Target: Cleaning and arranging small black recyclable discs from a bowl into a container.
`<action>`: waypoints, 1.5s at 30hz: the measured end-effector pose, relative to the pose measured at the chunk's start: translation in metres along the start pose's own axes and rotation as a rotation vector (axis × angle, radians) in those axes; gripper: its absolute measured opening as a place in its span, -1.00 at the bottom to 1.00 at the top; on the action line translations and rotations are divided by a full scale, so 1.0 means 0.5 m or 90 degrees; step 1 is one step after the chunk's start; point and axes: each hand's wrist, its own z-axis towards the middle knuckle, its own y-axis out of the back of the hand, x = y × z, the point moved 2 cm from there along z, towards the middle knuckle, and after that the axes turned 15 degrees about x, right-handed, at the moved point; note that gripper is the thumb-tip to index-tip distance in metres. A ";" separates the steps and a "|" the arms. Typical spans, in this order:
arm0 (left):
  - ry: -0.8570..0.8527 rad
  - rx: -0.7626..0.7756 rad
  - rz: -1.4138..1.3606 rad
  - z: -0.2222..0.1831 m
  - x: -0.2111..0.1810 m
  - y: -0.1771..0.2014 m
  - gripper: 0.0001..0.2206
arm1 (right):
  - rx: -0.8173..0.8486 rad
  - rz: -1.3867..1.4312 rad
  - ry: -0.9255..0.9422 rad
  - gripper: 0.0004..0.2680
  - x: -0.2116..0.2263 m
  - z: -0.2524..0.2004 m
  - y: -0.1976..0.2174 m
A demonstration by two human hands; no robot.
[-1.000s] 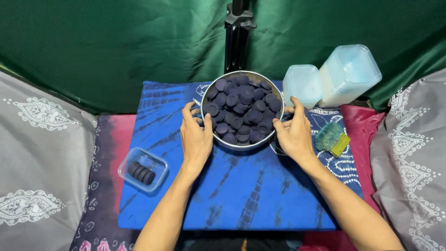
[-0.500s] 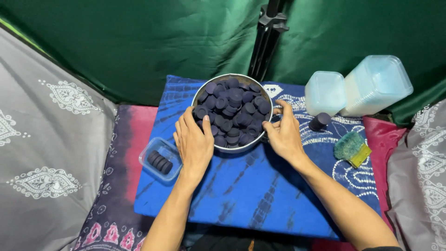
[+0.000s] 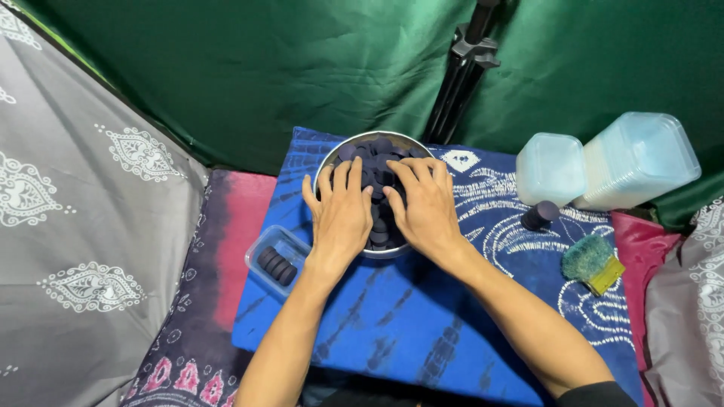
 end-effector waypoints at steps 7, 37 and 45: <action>-0.039 -0.003 -0.049 0.015 0.024 -0.010 -0.64 | 0.020 0.019 0.029 -0.74 -0.010 0.031 -0.030; -0.134 0.171 -0.948 0.011 -0.285 -0.094 -0.60 | -0.137 0.505 -0.108 -0.82 -0.199 -0.248 0.153; -0.144 0.268 -0.688 0.024 -0.368 -0.207 -0.61 | -0.125 0.406 -0.239 -0.84 -0.302 -0.334 0.132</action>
